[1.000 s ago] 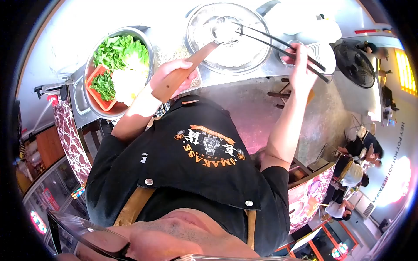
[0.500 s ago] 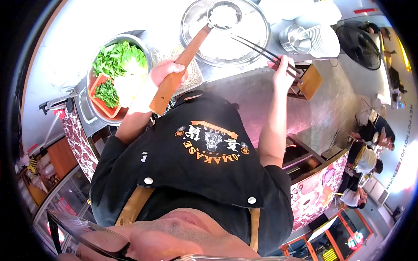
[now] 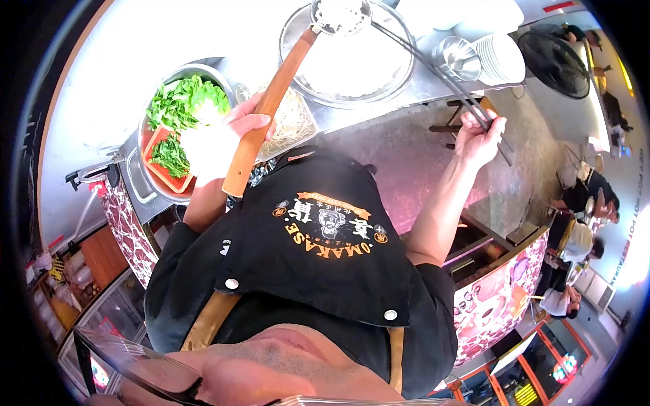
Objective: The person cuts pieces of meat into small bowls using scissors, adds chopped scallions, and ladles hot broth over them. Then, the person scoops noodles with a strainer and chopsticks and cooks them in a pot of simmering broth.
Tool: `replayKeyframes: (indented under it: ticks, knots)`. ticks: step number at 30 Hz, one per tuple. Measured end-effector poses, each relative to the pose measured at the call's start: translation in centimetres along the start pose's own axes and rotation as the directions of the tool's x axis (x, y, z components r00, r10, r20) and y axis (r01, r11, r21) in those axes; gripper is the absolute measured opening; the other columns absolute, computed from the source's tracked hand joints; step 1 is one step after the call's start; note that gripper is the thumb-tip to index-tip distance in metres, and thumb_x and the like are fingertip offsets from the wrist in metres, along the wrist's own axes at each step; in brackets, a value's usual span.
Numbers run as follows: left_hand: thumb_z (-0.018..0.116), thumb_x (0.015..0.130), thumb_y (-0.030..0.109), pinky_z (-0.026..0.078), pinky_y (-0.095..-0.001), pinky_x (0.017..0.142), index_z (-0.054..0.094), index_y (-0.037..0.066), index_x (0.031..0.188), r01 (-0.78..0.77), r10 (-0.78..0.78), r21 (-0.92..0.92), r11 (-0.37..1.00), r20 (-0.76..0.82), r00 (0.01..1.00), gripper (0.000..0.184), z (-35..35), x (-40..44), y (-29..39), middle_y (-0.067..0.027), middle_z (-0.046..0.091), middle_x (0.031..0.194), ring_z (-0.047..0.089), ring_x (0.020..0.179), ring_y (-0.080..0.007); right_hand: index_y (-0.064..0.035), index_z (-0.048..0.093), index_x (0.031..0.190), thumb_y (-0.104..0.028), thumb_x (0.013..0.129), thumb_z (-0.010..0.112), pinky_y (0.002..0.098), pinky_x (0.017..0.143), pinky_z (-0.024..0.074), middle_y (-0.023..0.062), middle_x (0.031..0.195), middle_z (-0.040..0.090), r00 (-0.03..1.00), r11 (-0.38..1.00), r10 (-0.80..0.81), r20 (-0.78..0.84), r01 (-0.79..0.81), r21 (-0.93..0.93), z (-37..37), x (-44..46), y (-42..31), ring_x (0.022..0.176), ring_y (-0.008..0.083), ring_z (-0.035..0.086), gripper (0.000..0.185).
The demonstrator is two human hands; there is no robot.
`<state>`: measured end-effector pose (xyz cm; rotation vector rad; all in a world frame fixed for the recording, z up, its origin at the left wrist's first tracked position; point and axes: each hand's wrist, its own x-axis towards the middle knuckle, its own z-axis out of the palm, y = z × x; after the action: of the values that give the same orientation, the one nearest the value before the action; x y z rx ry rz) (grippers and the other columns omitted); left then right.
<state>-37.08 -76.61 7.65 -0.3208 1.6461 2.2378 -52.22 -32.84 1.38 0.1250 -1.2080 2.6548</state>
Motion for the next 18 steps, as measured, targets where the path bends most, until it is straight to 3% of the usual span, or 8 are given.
replayKeyframes:
  ticks: [4,7,9,10,15,17,18]
  knots:
    - [0.056,0.085,0.021,0.04,-0.0228,0.056,0.056,-0.001,0.122,0.027,-0.026,-0.034,0.999,0.022,0.999,0.043,-0.6,-0.3,-1.2,-0.0048,0.057,0.072,0.053,0.066,-0.0108,0.0017,0.061,0.1,-0.034,0.104,0.046,0.0374,0.059,0.0537,0.0199,0.08,0.067,0.996,0.996,-0.081,0.034,0.082,-0.042,1.6,2.0,-0.7,0.06,0.0255,0.063,0.038]
    - [0.057,0.085,0.021,0.04,-0.0235,0.052,0.058,0.001,0.114,0.116,-0.1,-0.14,0.983,0.114,0.988,0.035,-1.3,0.2,-2.6,-0.0056,0.057,0.072,0.051,0.06,-0.0111,0.0033,0.059,0.102,-0.028,0.104,0.047,0.0319,0.064,0.0574,0.0203,0.086,0.068,0.998,0.925,0.034,-0.044,-0.048,-0.377,4.2,2.2,0.5,0.065,0.0241,0.067,0.033]
    - [0.057,0.086,0.023,0.037,-0.0234,0.047,0.056,0.0,0.114,0.187,-0.151,-0.241,0.952,0.163,0.975,0.036,-1.4,0.4,-3.2,-0.0058,0.055,0.071,0.047,0.054,-0.0108,0.0036,0.059,0.105,-0.025,0.103,0.048,0.0287,0.067,0.0585,0.0185,0.09,0.069,0.987,0.768,0.145,-0.075,-0.16,-0.62,7.3,1.4,1.2,0.071,0.022,0.07,0.031]
    - [0.057,0.087,0.024,0.035,-0.0229,0.043,0.052,-0.002,0.117,0.214,-0.169,-0.295,0.931,0.171,0.971,0.04,-1.2,0.5,-3.4,-0.0057,0.053,0.07,0.043,0.049,-0.0104,0.0037,0.06,0.109,-0.024,0.103,0.05,0.0278,0.069,0.0577,0.0169,0.093,0.069,0.986,0.709,0.163,0.037,-0.092,-0.699,8.1,1.0,1.2,0.074,0.0195,0.07,0.03]
    - [0.059,0.087,0.024,0.033,-0.0223,0.038,0.049,-0.003,0.109,0.292,-0.201,-0.429,0.855,0.246,0.948,0.037,-0.9,-0.1,-2.4,-0.0054,0.051,0.067,0.039,0.044,-0.0097,0.0018,0.065,0.104,-0.017,0.099,0.058,0.0257,0.069,0.0552,0.0119,0.091,0.07,0.989,0.621,0.072,0.131,0.058,-0.782,12.9,0.1,-1.7,0.072,0.0144,0.068,0.021]
    - [0.059,0.087,0.025,0.033,-0.0225,0.038,0.048,-0.002,0.105,0.302,-0.182,-0.437,0.847,0.295,0.938,0.034,-1.0,0.0,-2.3,-0.0053,0.051,0.067,0.039,0.044,-0.0096,0.0014,0.065,0.104,-0.018,0.098,0.059,0.0254,0.069,0.0549,0.0095,0.09,0.07,0.952,0.524,0.232,0.201,0.051,-0.85,13.7,-0.2,-1.2,0.072,0.0135,0.068,0.021]
    - [0.058,0.087,0.025,0.034,-0.0229,0.04,0.047,-0.001,0.113,0.31,-0.201,-0.389,0.868,0.296,0.934,0.038,-1.3,0.1,-2.2,-0.0062,0.053,0.069,0.041,0.045,-0.0108,0.0014,0.065,0.104,-0.02,0.098,0.06,0.0251,0.069,0.0546,0.0078,0.088,0.069,0.936,0.504,0.288,0.202,0.031,-0.863,13.8,-0.3,-1.2,0.073,0.0125,0.068,0.022]
